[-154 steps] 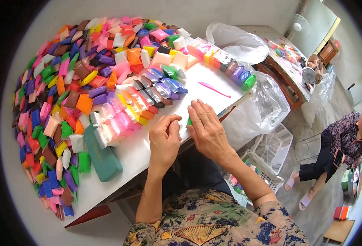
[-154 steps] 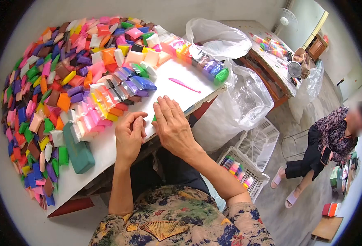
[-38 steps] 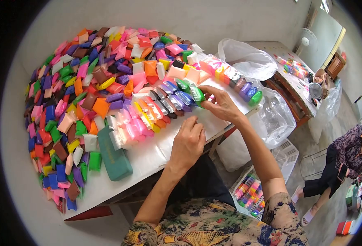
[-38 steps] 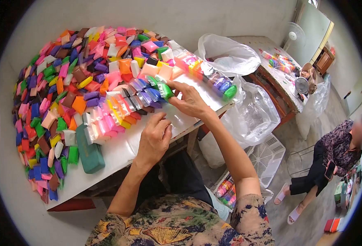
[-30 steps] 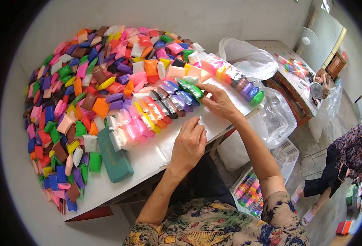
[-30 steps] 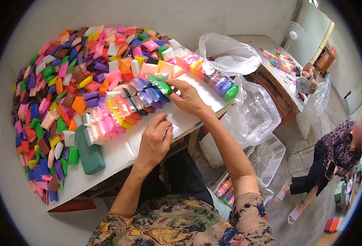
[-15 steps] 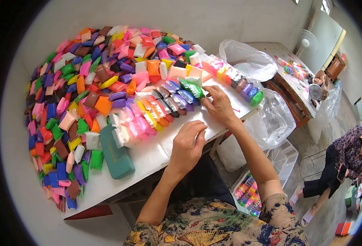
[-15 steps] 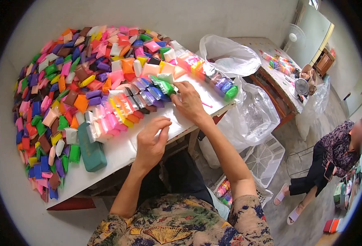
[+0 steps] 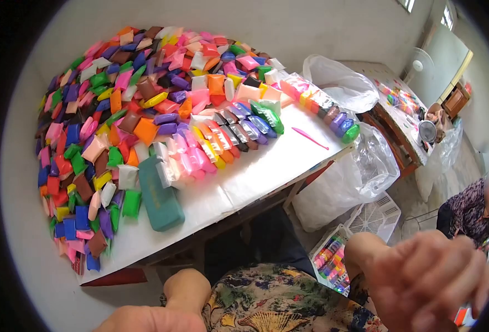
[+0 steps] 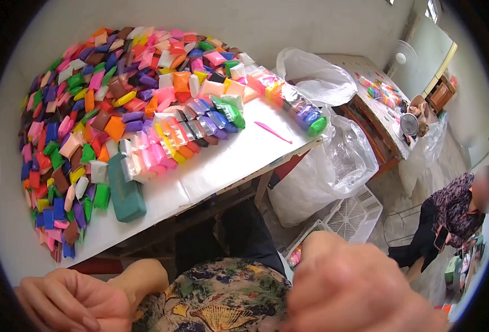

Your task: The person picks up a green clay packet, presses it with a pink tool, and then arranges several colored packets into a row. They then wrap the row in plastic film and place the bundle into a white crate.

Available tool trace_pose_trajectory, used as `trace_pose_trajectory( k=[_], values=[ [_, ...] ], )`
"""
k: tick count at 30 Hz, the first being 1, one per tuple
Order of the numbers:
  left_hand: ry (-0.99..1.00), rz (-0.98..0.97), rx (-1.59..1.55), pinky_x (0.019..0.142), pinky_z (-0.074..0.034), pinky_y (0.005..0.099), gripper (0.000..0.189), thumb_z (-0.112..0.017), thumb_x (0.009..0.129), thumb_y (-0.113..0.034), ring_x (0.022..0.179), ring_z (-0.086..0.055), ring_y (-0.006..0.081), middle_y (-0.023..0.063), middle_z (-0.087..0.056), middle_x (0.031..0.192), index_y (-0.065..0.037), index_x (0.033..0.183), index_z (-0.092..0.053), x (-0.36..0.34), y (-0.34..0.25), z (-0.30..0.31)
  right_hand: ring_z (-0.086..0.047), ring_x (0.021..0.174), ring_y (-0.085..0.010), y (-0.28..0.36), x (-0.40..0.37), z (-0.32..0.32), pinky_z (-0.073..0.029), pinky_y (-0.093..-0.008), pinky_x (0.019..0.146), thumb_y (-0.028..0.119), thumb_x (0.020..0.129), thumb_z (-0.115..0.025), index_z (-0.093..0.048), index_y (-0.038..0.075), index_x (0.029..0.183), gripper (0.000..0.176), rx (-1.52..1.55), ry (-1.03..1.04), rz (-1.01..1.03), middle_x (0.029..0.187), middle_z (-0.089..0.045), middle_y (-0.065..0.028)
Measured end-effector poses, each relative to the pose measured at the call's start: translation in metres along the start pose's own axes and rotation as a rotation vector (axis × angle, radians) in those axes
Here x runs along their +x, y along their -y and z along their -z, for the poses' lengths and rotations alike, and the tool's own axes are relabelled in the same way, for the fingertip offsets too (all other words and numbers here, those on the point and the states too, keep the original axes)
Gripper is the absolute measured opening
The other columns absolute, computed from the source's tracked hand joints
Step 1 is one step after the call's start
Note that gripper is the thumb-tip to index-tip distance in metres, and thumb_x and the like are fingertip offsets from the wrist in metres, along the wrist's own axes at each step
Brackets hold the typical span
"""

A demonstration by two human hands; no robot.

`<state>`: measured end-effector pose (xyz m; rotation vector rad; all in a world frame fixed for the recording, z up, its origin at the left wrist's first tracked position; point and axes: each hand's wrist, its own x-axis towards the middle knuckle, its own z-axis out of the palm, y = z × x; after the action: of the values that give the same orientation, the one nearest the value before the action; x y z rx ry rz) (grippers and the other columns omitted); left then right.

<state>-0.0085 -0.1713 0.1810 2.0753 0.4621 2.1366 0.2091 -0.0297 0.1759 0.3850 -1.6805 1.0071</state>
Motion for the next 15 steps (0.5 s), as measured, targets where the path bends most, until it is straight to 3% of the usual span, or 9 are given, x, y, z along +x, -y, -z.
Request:
trace_pose_trajectory(
  k=[2,5,6,9,15],
  values=[
    [0.008,0.030,-0.023,0.056,-0.052,0.0260,0.038,-0.057,0.099,-0.025,0.072,-0.050,0.0125,-0.0043,-0.053,0.096,-0.015,0.134,-0.048,0.007,-0.006,-0.003,-0.049,0.078,-0.0143,0.003,-0.002,-0.008,-0.043,-0.0257,0.060,0.034,0.097,-0.059,-0.050,0.013,0.136,0.046,-0.005,-0.071,0.162,0.097,-0.058,-0.0007],
    [-0.012,0.020,-0.039,0.057,-0.051,0.0260,0.038,-0.056,0.099,-0.026,0.072,-0.050,0.0129,-0.0023,-0.053,0.095,-0.013,0.133,-0.047,0.004,-0.008,-0.007,-0.050,0.074,-0.0119,0.009,0.025,0.029,-0.041,-0.0241,0.058,0.022,0.096,-0.062,-0.054,0.008,0.128,0.036,0.167,0.340,0.236,0.093,-0.059,0.0013],
    [-0.017,0.015,-0.041,0.058,-0.051,0.0260,0.038,-0.056,0.099,-0.026,0.072,-0.050,0.0130,-0.0016,-0.053,0.095,-0.012,0.133,-0.046,0.003,-0.010,-0.008,-0.050,0.073,-0.0119,0.010,0.027,0.029,-0.041,-0.0241,0.058,0.022,0.095,-0.062,-0.054,0.008,0.127,0.036,0.161,0.343,0.249,0.093,-0.059,0.0009],
    [-0.031,-0.008,-0.035,0.059,-0.050,0.0259,0.039,-0.056,0.099,-0.026,0.072,-0.049,0.0135,0.0003,-0.053,0.095,-0.009,0.133,-0.046,0.000,-0.014,-0.010,-0.050,0.073,-0.0118,0.015,0.014,0.006,-0.041,-0.0240,0.058,0.022,0.095,-0.062,-0.053,0.007,0.125,0.035,0.040,0.158,0.274,0.093,-0.059,-0.0001],
    [-0.090,-0.061,-0.009,0.061,-0.048,0.0259,0.040,-0.055,0.100,-0.026,0.072,-0.048,0.0143,0.0043,-0.053,0.094,-0.004,0.132,-0.044,-0.003,-0.021,-0.017,-0.049,0.072,-0.0116,0.017,0.007,-0.003,-0.041,-0.0238,0.059,0.021,0.095,-0.062,-0.053,0.006,0.122,0.033,-0.082,0.051,0.346,0.093,-0.058,-0.0021]
  ],
)
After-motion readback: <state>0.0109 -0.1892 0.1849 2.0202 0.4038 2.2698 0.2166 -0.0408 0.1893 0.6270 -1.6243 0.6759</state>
